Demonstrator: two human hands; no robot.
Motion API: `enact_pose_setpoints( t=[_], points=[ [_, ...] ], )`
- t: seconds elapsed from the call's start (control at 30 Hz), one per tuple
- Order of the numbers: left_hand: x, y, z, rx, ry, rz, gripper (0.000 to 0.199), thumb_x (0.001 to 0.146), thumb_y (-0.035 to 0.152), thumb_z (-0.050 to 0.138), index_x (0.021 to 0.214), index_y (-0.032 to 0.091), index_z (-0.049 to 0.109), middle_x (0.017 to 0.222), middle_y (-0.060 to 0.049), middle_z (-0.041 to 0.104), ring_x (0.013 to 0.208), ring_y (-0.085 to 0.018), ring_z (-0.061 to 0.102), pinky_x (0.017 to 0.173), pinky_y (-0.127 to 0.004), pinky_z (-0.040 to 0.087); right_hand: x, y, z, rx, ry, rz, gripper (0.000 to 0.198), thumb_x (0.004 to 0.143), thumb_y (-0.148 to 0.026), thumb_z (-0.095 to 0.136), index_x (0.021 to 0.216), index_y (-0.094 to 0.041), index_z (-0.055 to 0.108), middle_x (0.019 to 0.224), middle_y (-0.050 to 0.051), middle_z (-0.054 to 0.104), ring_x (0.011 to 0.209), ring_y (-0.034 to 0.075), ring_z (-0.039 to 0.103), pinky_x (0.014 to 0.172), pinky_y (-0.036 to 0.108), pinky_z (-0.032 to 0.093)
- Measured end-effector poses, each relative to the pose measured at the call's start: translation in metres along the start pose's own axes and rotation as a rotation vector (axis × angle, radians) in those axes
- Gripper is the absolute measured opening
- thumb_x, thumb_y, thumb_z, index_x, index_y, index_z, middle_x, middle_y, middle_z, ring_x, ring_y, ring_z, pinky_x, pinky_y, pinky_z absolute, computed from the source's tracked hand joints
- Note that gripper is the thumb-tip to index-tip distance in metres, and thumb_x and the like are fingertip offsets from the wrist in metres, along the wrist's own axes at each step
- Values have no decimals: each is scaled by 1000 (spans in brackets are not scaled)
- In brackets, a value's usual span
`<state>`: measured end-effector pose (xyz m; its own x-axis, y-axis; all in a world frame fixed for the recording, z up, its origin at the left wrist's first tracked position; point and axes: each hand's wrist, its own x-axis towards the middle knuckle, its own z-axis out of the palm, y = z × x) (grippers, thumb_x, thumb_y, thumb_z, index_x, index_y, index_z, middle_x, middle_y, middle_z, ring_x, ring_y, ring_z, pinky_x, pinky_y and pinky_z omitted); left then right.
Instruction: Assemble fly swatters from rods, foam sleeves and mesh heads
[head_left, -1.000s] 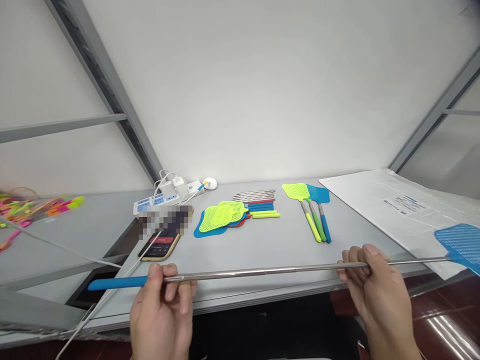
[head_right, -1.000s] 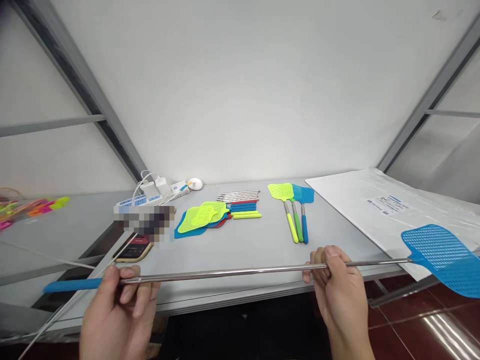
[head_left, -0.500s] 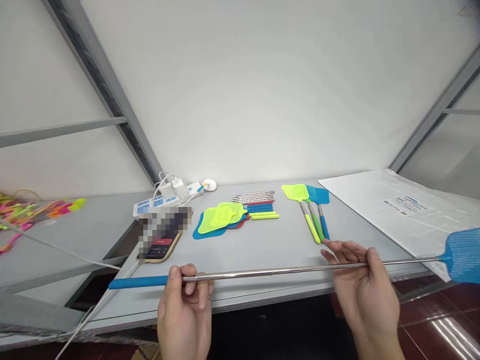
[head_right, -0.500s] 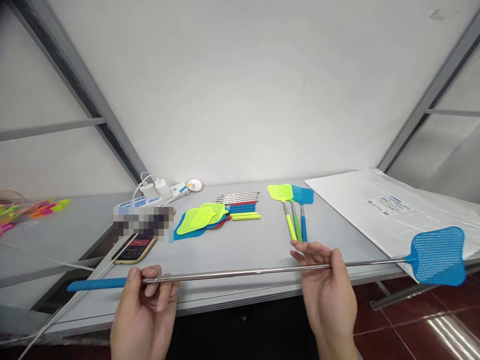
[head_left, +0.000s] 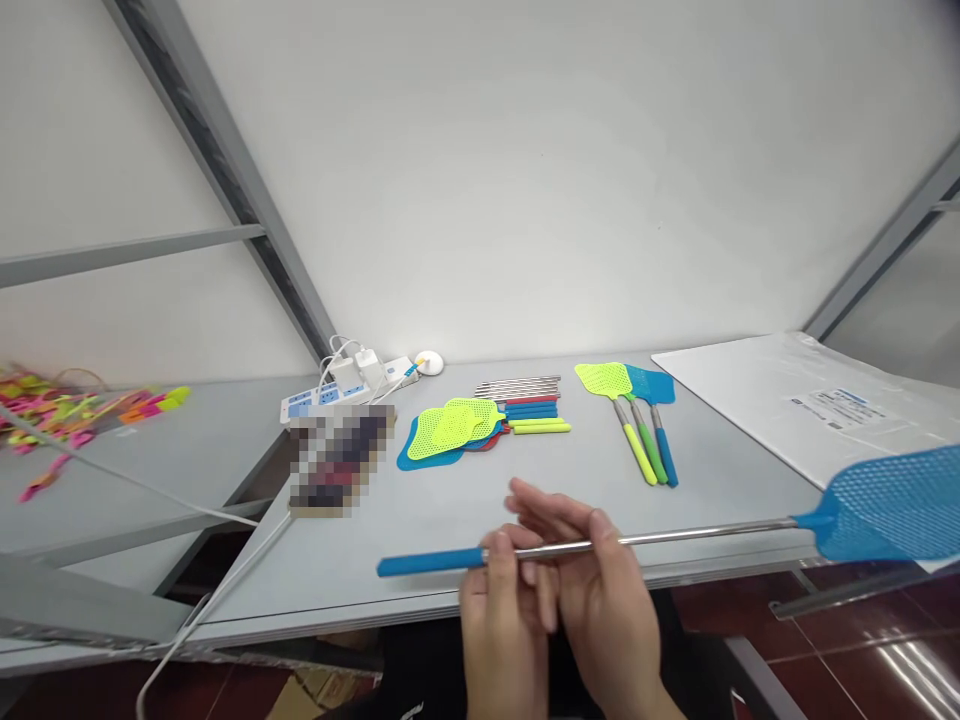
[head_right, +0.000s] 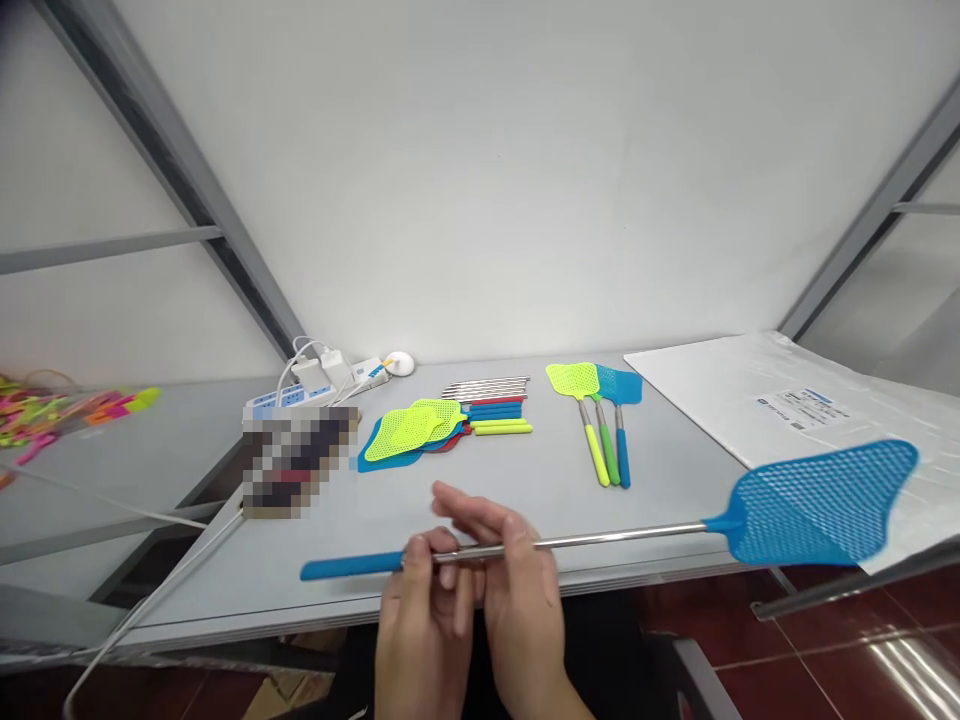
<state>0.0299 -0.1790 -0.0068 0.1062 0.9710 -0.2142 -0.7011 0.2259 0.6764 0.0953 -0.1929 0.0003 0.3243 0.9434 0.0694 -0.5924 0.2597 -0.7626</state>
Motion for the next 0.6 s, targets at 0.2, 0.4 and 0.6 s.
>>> enact_pose_setpoints(
  t=[0.2,0.4,0.6],
  points=[
    [4,9,-11,54,-22,44,37,80,52,72,82,15,70,57,4,49,44,-6,42,50,-21,38,5,-9,-8,-139,-168,4,48,92,-59,48,127,-29,65,134,9,62,120,28,60,105,47,41],
    [12,25,-23,80,47,110,34,85,50,68,87,16,69,60,4,49,44,-5,41,51,-20,39,22,-41,-37,54,254,-240,61,90,-70,35,112,-24,69,108,10,73,103,28,68,90,46,52],
    [15,27,-23,36,81,117,31,85,49,68,89,18,68,58,5,48,44,-5,41,53,-21,42,34,-56,-45,-5,559,-470,35,95,-48,47,102,-24,71,100,5,74,95,22,70,93,41,51]
  ],
)
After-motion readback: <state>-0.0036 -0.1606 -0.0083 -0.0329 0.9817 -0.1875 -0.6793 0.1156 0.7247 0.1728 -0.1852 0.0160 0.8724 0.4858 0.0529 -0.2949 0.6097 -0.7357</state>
